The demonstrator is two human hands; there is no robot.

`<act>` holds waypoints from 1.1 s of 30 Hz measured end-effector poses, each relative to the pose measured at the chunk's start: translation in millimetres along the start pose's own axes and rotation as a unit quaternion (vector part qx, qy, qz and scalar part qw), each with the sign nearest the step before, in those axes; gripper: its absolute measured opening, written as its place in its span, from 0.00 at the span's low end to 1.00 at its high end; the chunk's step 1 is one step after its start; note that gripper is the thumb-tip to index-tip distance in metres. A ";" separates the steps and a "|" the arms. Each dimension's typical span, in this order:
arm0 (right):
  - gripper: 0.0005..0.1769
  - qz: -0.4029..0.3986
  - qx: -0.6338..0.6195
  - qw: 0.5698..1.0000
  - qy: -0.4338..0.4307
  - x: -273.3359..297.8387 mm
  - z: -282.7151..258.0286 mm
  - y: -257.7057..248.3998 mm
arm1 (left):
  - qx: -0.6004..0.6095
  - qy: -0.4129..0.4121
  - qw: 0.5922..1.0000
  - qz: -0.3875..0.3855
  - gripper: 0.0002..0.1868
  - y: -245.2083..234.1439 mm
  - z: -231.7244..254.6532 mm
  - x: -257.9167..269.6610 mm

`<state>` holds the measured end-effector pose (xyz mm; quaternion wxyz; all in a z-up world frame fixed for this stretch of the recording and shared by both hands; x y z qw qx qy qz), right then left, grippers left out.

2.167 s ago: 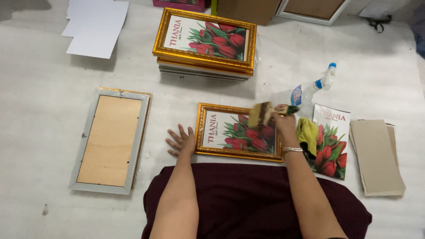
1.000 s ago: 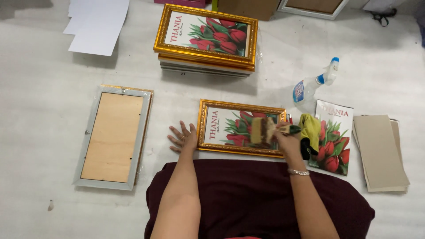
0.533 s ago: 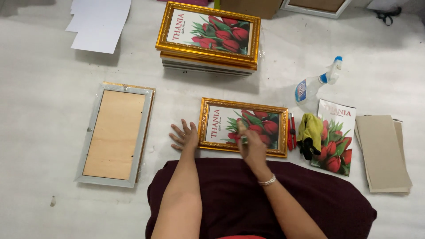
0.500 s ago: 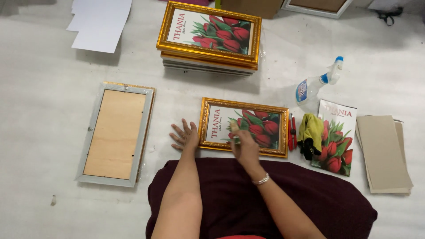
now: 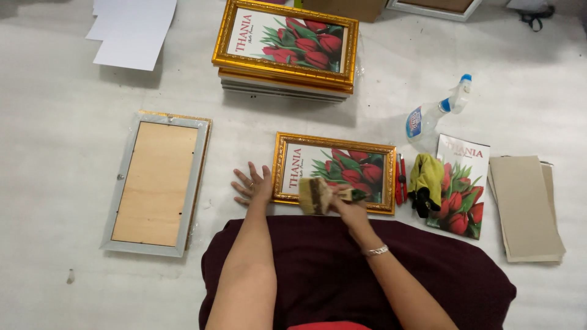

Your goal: Cleaning and preparing a picture frame using spray, a sponge, and a brush

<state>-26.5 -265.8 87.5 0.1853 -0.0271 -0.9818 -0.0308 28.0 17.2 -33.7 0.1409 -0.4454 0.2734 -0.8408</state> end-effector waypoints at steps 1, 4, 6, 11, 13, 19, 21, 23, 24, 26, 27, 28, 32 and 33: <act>0.12 0.001 0.001 1.000 0.000 4.6 -11.8 -17.5 | 0.000 0.001 1.000 -0.001 0.39 0.6 -1.2 0.9; 0.14 0.135 0.147 0.977 0.073 12.6 -28.7 -85.5 | -0.020 0.005 1.000 0.000 0.41 -0.3 -0.9 0.7; 0.14 0.222 0.210 0.952 0.012 12.4 -28.7 -137.0 | -0.017 0.008 1.000 -0.003 0.43 -0.7 -3.1 0.7; 0.07 0.282 0.336 0.877 -0.196 31.1 -113.2 -141.9 | -0.020 0.010 1.000 -0.010 0.43 -4.8 1.3 7.2; 0.07 0.321 0.331 0.856 -0.232 24.7 -125.7 -136.6 | -0.028 0.009 0.999 -0.015 0.44 -6.5 4.5 8.3; 0.19 -0.031 0.199 0.975 0.091 -29.8 -113.3 -109.8 | -0.037 0.006 0.999 -0.011 0.44 -8.2 5.3 11.7; 0.23 0.047 0.281 0.958 0.020 -75.0 -107.4 -130.5 | -0.025 0.011 0.999 -0.019 0.44 -14.1 9.9 19.8; 0.22 0.117 0.378 0.918 -0.018 -76.0 -123.0 -134.8 | -0.026 0.009 0.999 -0.021 0.45 -12.8 6.5 16.3; 0.36 0.187 0.466 0.862 -0.059 -76.4 -135.2 -137.7 | -0.028 0.011 0.999 -0.022 0.46 -12.5 7.9 12.9; 0.27 0.198 0.433 0.876 -0.072 -90.3 -137.6 -126.9 | -0.028 0.011 0.999 -0.021 0.46 -10.5 6.4 13.5; 0.19 0.209 0.398 0.889 -0.084 -96.8 -139.2 -122.0 | -0.030 0.011 0.999 -0.021 0.47 -9.9 6.2 13.6; 0.19 0.209 0.398 0.889 -0.084 -83.4 -139.0 -111.7 | -0.030 0.011 0.999 -0.020 0.47 -9.9 6.2 12.9; 0.20 -0.065 0.187 0.980 0.026 -56.3 -101.9 -68.6 | -0.038 0.005 0.999 -0.023 0.46 -10.8 7.3 14.7; 0.22 -0.134 0.167 0.975 0.067 -53.3 -87.1 -60.5 | -0.042 0.003 0.999 -0.024 0.45 -11.9 8.0 15.6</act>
Point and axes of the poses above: each hand's wrist, its own x-axis away from the middle knuckle, its own y-axis out of the palm, z = x × y, the point moved 4 cm from there along -x, towards the middle knuckle, and after that the axes turned 6 degrees about x, right-handed, at the moved point
